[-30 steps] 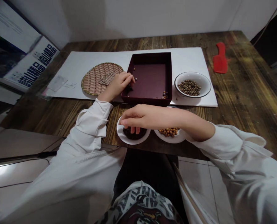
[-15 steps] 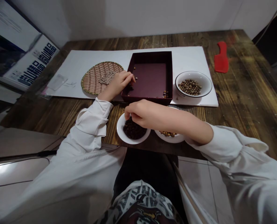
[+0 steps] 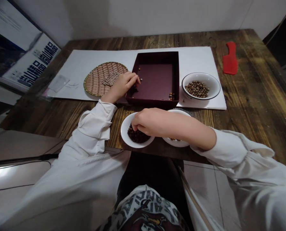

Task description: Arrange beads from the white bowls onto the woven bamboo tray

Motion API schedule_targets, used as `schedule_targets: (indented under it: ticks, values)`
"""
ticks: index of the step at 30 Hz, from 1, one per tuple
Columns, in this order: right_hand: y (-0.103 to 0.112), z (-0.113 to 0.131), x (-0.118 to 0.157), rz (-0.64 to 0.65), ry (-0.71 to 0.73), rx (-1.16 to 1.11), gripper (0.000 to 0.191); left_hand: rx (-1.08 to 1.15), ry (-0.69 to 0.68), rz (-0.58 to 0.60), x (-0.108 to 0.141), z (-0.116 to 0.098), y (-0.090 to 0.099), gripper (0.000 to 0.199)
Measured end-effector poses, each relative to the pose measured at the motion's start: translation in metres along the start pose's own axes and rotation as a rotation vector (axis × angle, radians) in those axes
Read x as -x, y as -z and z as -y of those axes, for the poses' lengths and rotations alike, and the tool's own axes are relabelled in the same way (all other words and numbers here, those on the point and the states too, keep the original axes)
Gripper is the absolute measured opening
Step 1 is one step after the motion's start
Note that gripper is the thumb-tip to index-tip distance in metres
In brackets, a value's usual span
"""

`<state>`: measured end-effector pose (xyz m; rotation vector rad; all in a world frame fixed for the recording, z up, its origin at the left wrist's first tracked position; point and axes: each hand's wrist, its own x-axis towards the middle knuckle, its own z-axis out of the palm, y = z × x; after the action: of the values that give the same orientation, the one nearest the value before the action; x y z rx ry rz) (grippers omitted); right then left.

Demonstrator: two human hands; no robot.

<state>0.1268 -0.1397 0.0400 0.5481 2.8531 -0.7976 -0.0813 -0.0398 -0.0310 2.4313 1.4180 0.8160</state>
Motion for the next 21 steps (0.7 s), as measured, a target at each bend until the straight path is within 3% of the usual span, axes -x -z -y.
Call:
schedule_targets:
  ticks: [16,19,21]
  values:
    - [-0.0024,0.0003,-0.0032,0.017,-0.091,0.033,0.030,0.005,-0.061,-0.028,-0.0013,0.0064,-0.0031,0.049]
    - [-0.0012,-0.0014,-0.0031,-0.033,-0.045,0.090,0.028,0.011,-0.051,-0.024,-0.0009,0.0057,-0.0027,0.047]
    - [-0.0001,0.0026,-0.0013,-0.132,0.030,0.202,0.025,0.010,-0.042,-0.022,-0.0005,0.0051,-0.0024,0.046]
